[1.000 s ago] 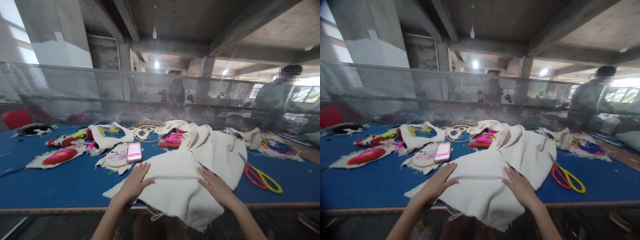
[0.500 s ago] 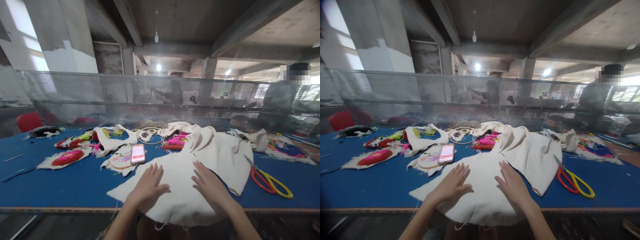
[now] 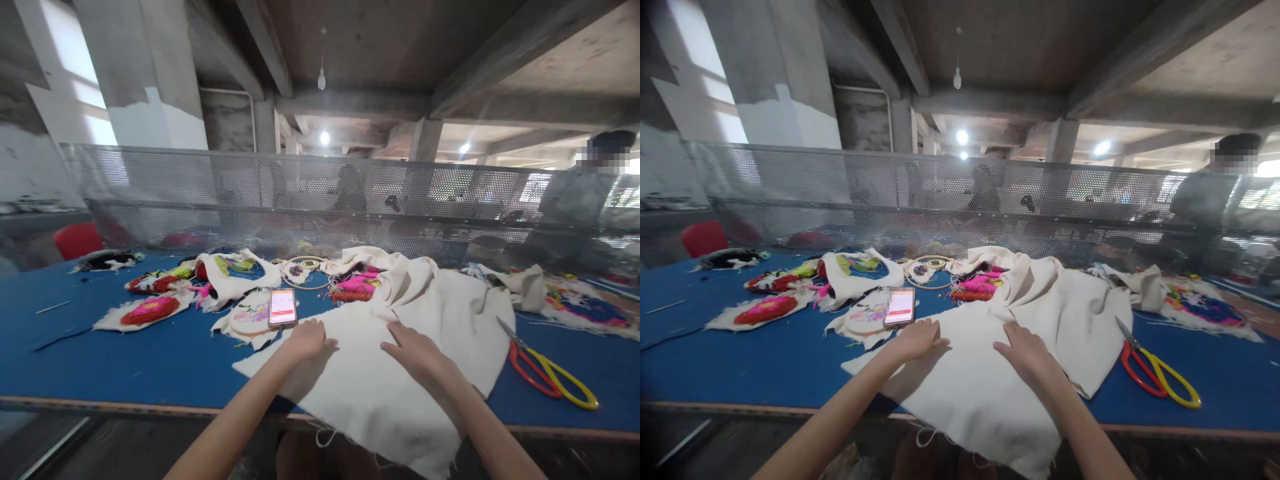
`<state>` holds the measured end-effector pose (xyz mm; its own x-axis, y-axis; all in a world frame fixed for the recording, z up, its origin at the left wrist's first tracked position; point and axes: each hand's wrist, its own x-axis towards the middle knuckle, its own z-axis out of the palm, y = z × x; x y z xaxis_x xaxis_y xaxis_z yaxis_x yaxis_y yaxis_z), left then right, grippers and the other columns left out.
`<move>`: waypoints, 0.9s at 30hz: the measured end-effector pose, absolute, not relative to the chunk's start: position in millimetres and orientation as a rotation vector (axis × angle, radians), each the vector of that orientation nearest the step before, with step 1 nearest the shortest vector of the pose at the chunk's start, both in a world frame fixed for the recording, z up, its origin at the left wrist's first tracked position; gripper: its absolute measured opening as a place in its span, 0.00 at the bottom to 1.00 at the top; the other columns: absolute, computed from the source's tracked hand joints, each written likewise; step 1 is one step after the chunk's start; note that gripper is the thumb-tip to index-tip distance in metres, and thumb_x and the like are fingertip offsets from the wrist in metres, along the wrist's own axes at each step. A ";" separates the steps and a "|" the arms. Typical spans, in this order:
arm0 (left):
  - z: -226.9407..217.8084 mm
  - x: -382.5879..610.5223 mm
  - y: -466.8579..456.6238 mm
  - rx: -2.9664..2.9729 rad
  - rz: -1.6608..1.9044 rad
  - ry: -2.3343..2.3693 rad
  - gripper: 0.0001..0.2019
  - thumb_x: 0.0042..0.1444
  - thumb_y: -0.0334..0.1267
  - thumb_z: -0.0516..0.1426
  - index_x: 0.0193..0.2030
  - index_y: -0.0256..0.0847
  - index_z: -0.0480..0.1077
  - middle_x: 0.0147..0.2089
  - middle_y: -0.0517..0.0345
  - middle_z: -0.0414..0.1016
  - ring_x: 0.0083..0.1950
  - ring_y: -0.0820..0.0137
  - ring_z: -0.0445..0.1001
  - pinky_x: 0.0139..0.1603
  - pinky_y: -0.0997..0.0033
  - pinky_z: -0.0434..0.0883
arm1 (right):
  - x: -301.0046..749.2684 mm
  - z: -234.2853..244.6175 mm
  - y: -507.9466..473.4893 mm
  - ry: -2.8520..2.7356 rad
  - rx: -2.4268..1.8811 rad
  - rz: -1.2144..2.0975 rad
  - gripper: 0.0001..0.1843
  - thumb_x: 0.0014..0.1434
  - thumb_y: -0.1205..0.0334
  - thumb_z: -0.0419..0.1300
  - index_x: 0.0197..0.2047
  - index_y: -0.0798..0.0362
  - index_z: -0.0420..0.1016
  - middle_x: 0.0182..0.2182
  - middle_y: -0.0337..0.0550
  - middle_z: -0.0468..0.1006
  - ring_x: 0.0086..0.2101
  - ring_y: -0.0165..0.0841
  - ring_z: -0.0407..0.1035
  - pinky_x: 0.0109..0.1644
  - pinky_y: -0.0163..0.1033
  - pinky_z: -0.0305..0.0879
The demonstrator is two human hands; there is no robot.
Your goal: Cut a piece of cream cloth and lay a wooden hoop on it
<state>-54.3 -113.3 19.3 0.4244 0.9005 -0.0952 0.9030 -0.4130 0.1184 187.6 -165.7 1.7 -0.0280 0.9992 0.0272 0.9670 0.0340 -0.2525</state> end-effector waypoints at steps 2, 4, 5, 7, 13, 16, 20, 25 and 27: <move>22.2 -41.9 -101.1 2.534 0.008 1.614 0.25 0.57 0.52 0.49 0.50 0.31 0.68 0.51 0.34 0.70 0.51 0.47 0.70 0.48 0.52 0.67 | 178.4 5.0 -150.9 -2.100 -2.004 0.177 0.21 0.58 0.53 0.51 0.46 0.59 0.73 0.45 0.61 0.74 0.46 0.51 0.68 0.47 0.51 0.61; 19.5 -30.6 -90.2 2.595 0.073 1.545 0.24 0.59 0.49 0.48 0.54 0.33 0.65 0.56 0.36 0.66 0.57 0.49 0.66 0.54 0.53 0.63 | 167.7 2.2 -133.6 -2.132 -1.896 0.139 0.20 0.59 0.54 0.51 0.48 0.57 0.71 0.46 0.58 0.74 0.48 0.49 0.66 0.51 0.50 0.58; 16.2 -26.8 -85.8 2.631 0.105 1.488 0.23 0.59 0.48 0.48 0.56 0.34 0.63 0.59 0.39 0.64 0.60 0.51 0.62 0.57 0.55 0.60 | 163.0 -1.4 -125.1 -2.157 -1.825 0.136 0.20 0.60 0.54 0.51 0.50 0.56 0.70 0.48 0.56 0.73 0.50 0.46 0.65 0.54 0.48 0.56; 7.5 -24.8 -78.9 2.684 0.144 1.382 0.23 0.61 0.45 0.46 0.60 0.35 0.59 0.64 0.44 0.59 0.64 0.57 0.57 0.62 0.61 0.55 | 157.5 -11.5 -110.6 -2.206 -1.684 0.157 0.21 0.60 0.55 0.51 0.54 0.53 0.67 0.52 0.50 0.71 0.53 0.40 0.63 0.57 0.43 0.53; -7.8 -38.9 -70.4 2.717 0.215 1.258 0.27 0.61 0.51 0.46 0.62 0.36 0.58 0.64 0.49 0.60 0.65 0.63 0.57 0.62 0.68 0.55 | 168.7 -37.3 -92.5 -2.130 -1.485 0.267 0.24 0.59 0.54 0.52 0.55 0.56 0.66 0.54 0.50 0.70 0.54 0.38 0.62 0.59 0.42 0.55; -1.4 -44.2 -67.0 2.666 0.320 1.393 0.26 0.60 0.52 0.46 0.60 0.40 0.60 0.64 0.50 0.60 0.65 0.63 0.56 0.63 0.68 0.53 | 178.2 -38.8 -92.6 -2.015 -1.451 0.349 0.23 0.62 0.52 0.47 0.56 0.54 0.64 0.53 0.49 0.69 0.51 0.36 0.65 0.55 0.41 0.60; 15.2 -64.3 -55.6 2.413 0.504 1.909 0.30 0.62 0.49 0.39 0.65 0.30 0.51 0.64 0.31 0.55 0.65 0.47 0.52 0.62 0.46 0.47 | 188.7 -33.0 -93.1 -1.879 -1.425 0.411 0.20 0.63 0.52 0.44 0.53 0.51 0.65 0.49 0.50 0.71 0.49 0.35 0.66 0.52 0.41 0.63; 27.4 -90.5 -46.7 1.780 0.418 2.429 0.46 0.47 0.58 0.56 0.67 0.34 0.47 0.61 0.23 0.58 0.59 0.34 0.58 0.49 0.39 0.59 | 193.0 -29.5 -93.9 -1.816 -1.364 0.443 0.17 0.60 0.53 0.50 0.49 0.50 0.67 0.50 0.50 0.69 0.50 0.39 0.64 0.53 0.46 0.62; 27.2 -90.7 -47.1 1.727 0.421 2.395 0.47 0.42 0.51 0.61 0.67 0.36 0.48 0.56 0.25 0.64 0.57 0.36 0.61 0.46 0.44 0.63 | 192.4 -30.8 -93.5 -1.820 -1.328 0.463 0.16 0.58 0.54 0.52 0.47 0.50 0.68 0.49 0.49 0.68 0.50 0.40 0.62 0.55 0.48 0.59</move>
<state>-90.7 -47.1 27.2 -0.3209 0.9465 0.0352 0.9017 0.2939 0.3172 192.4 -93.5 -30.8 -0.1109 0.9114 0.3962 0.6114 0.3769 -0.6958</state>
